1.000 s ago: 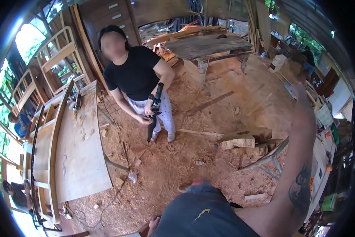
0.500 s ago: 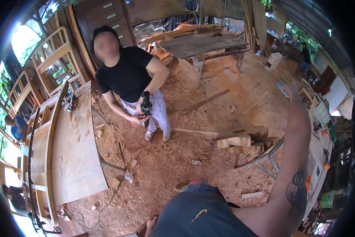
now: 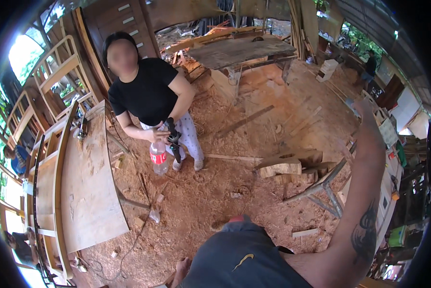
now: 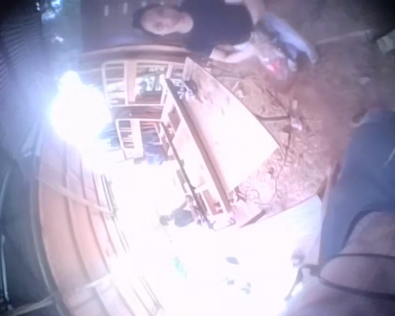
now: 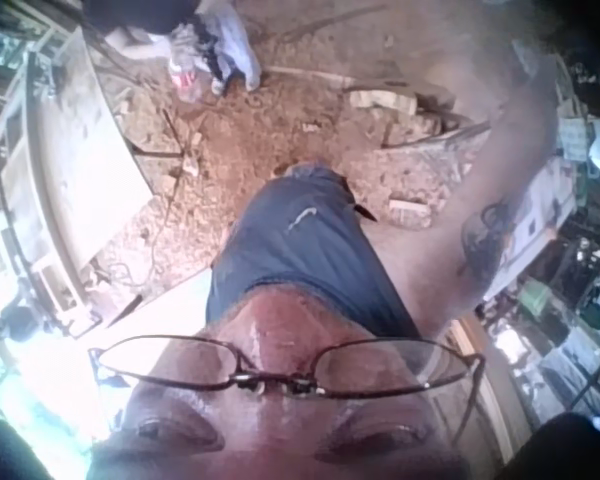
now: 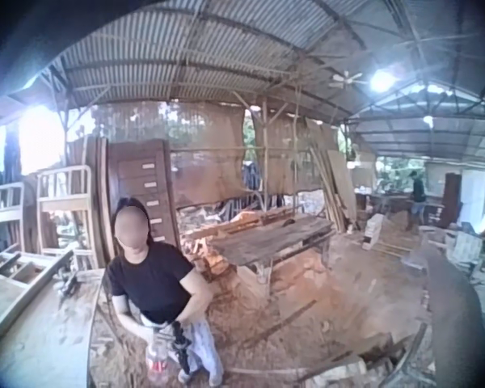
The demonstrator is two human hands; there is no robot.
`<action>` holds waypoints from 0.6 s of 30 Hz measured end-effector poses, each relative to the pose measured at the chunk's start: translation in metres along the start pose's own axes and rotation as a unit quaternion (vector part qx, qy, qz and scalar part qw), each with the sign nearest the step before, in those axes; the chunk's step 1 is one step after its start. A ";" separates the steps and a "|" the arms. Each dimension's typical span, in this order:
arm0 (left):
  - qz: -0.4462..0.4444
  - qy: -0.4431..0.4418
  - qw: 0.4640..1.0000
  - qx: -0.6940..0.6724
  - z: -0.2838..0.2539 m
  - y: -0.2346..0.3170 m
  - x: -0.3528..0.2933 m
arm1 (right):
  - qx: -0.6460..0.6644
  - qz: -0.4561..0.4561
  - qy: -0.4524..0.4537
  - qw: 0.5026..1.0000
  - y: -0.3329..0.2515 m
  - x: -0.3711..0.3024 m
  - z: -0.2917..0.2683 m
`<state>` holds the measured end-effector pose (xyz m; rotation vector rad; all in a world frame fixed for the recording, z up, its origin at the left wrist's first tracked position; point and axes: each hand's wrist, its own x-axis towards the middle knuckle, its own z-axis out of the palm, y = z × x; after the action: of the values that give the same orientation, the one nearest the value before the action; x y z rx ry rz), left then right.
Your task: The person sands the surface of a wooden tabletop by hand with a piece of sandpaper and a sanding block, including the edges and the center.
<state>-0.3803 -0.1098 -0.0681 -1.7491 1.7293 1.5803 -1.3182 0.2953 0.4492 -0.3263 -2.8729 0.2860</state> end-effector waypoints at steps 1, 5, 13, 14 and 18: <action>-0.047 -0.032 0.995 -0.086 -0.003 0.021 -0.012 | 0.001 0.001 -0.001 1.000 -0.003 -0.008 -0.002; -0.053 -0.034 0.994 -0.091 0.001 0.036 -0.008 | -0.025 -0.012 0.022 0.999 0.021 0.004 -0.005; 0.013 -0.017 0.997 -0.073 0.004 0.001 0.004 | 0.095 0.001 -0.079 0.992 0.016 -0.042 0.104; 0.019 -0.032 0.997 -0.072 0.008 -0.001 0.012 | 0.120 -0.037 -0.095 0.987 0.035 -0.043 0.126; 0.029 0.023 0.999 -0.011 -0.008 -0.006 -0.021 | 0.022 -0.100 -0.151 0.983 0.015 -0.196 0.223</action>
<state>-0.3658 -0.1017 -0.0523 -1.7728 1.8064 1.6001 -1.1856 0.2249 0.1921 0.0197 -3.1586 0.3914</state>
